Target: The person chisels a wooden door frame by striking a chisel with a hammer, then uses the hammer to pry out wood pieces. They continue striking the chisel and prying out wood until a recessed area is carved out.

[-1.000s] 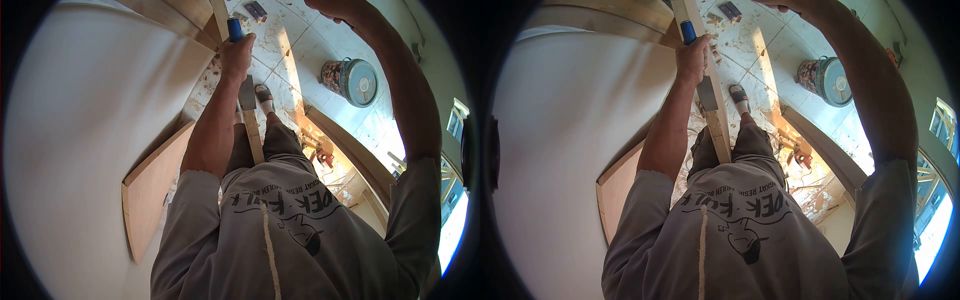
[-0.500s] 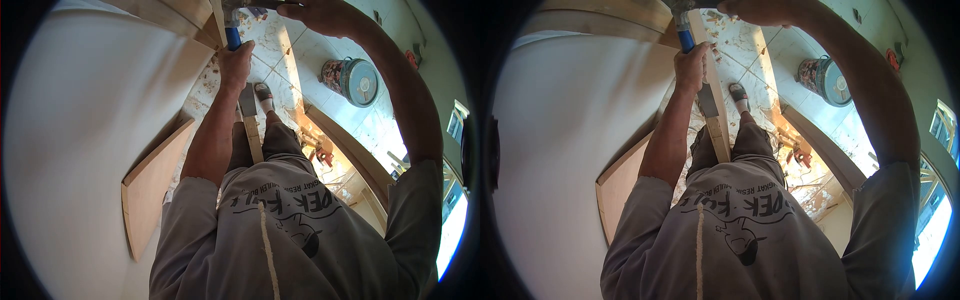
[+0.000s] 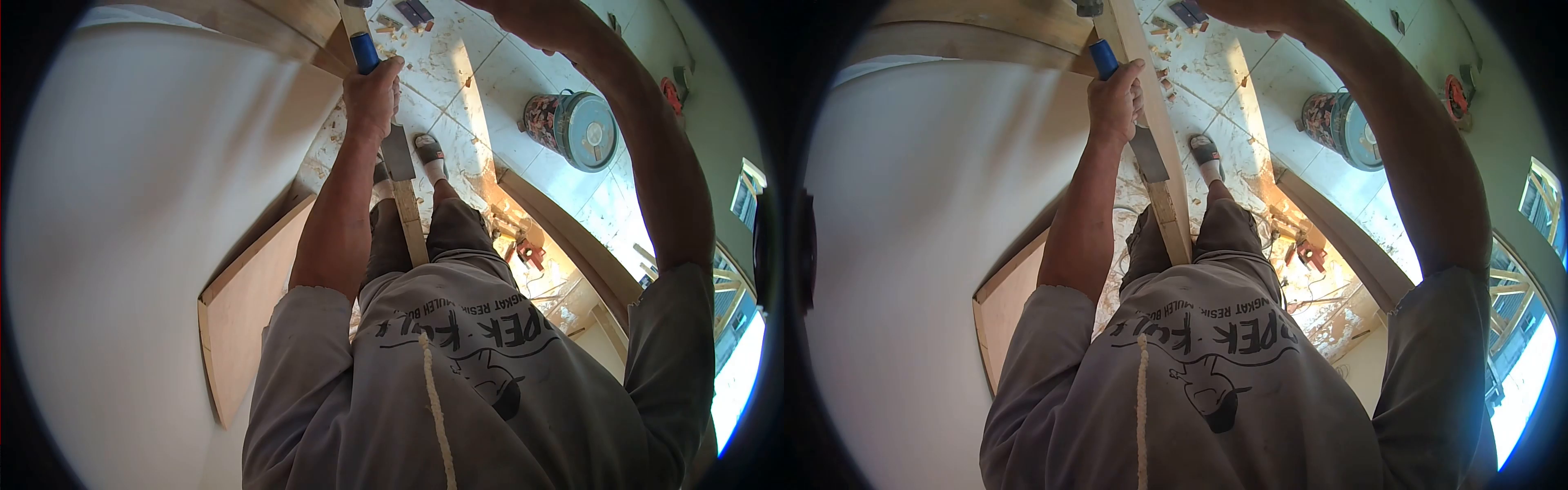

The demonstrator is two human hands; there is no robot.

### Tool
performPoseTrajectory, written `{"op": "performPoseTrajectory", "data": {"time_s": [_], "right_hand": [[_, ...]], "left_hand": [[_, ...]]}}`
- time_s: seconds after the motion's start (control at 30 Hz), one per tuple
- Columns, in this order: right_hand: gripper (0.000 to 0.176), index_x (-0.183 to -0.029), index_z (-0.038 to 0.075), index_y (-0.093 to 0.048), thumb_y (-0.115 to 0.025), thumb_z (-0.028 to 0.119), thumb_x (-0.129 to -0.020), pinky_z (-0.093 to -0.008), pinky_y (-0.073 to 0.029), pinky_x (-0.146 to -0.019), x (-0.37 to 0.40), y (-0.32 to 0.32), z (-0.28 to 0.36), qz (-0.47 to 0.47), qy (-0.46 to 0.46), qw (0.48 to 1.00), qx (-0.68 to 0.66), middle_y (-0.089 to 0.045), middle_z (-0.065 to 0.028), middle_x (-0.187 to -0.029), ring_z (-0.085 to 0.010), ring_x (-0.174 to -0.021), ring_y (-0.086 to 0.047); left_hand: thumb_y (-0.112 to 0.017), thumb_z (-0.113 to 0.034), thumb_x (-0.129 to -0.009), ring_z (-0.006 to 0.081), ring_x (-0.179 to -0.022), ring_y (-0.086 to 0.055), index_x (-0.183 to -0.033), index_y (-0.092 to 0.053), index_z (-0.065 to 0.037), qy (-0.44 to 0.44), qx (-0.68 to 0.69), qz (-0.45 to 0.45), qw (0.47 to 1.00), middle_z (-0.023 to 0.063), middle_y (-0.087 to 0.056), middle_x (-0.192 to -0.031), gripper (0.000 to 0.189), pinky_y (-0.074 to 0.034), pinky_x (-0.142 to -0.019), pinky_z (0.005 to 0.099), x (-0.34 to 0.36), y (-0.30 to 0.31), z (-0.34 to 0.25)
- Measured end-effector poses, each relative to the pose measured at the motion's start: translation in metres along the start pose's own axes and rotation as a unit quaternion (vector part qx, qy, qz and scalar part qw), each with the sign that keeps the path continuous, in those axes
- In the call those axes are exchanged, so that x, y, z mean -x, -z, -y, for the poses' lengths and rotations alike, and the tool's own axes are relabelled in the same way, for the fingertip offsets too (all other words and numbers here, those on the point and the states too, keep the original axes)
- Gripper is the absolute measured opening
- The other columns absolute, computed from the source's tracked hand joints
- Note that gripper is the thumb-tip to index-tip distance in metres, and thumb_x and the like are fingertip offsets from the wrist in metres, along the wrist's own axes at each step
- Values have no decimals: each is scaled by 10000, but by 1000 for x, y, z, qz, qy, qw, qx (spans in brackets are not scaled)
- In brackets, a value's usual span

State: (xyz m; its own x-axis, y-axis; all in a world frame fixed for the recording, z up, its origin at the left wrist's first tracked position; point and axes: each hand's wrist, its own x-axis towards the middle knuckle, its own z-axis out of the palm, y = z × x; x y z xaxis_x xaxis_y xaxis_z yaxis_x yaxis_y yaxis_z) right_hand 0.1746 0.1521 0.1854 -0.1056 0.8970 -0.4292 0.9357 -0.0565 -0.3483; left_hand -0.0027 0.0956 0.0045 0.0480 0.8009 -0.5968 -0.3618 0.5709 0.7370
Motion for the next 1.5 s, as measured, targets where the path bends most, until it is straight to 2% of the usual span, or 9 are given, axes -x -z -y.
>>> {"op": "performPoseTrajectory", "data": {"time_s": [0.7,0.9,0.93,0.97,1.03,1.2,1.3,1.43,1.5], "right_hand": [[425,-992,-3,-626,-456,386,-960,-463,-465,-842,-11,14,2,-10,-41,996,-84,-641,-210,-925,-342,-945,-613],[444,-1004,13,-629,-427,407,-970,-480,-431,-906,-16,5,5,77,11,990,120,-629,-211,-972,-373,-1028,-578],[452,-1016,11,-624,-425,415,-972,-453,-494,-787,-11,-8,-17,-86,136,979,125,-629,-193,-894,-340,-859,-631],[462,-1019,5,-616,-422,421,-975,-399,-521,-604,-7,29,7,92,21,995,-10,-613,-167,-832,-278,-646,-626],[452,-1007,0,-607,-431,414,-974,-349,-480,-454,-15,24,8,-29,-10,999,-27,-599,-148,-811,-214,-499,-568],[433,-1010,11,-625,-426,394,-975,-465,-439,-896,-2,-4,-6,61,81,991,83,-627,-223,-1003,-377,-1033,-581],[458,-1009,2,-625,-443,420,-969,-459,-446,-885,-3,4,-7,88,55,993,58,-630,-221,-992,-367,-1015,-591],[413,-998,-20,-607,-465,367,-969,-328,-448,-386,-6,26,4,-40,-29,996,-73,-606,-156,-798,-225,-495,-579],[439,-1034,-14,-608,-440,387,-974,-398,-531,-573,-4,32,7,-6,-32,996,-84,-623,-186,-886,-284,-689,-645]], "left_hand": [[-697,-147,-768,41,-412,-376,-628,-506,-93,12,-28,-3,1000,-45,-460,-551,243,-286,-374,227,-1,-2,10],[-687,-144,-765,45,-422,-371,-623,-511,-91,-11,-36,-5,999,-49,-455,-550,233,-287,-390,242,2,-3,15],[-684,-142,-765,45,-428,-370,-619,-509,-93,-14,-35,-8,999,-51,-453,-551,233,-287,-394,242,5,-2,16],[-684,-142,-765,45,-428,-370,-619,-509,-93,-11,-36,-10,999,-51,-453,-551,233,-287,-394,242,6,0,18],[-683,-141,-763,43,-448,-375,-616,-506,-94,0,-37,-18,999,-55,-453,-560,235,-292,-404,239,1,0,16],[-683,-143,-763,38,-469,-382,-618,-510,-89,-22,-41,-29,998,-56,-460,-569,232,-292,-417,240,2,2,21],[-680,-144,-765,38,-473,-380,-614,-510,-81,-32,-45,-32,998,-57,-462,-572,236,-291,-419,245,4,-2,19],[-676,-142,-766,41,-474,-376,-603,-505,-69,-30,-48,-28,998,-56,-460,-571,247,-293,-421,252,4,-1,20],[-671,-138,-765,43,-471,-374,-600,-503,-70,-28,-49,-24,998,-55,-457,-567,245,-293,-422,254,-1,-1,20]]}}
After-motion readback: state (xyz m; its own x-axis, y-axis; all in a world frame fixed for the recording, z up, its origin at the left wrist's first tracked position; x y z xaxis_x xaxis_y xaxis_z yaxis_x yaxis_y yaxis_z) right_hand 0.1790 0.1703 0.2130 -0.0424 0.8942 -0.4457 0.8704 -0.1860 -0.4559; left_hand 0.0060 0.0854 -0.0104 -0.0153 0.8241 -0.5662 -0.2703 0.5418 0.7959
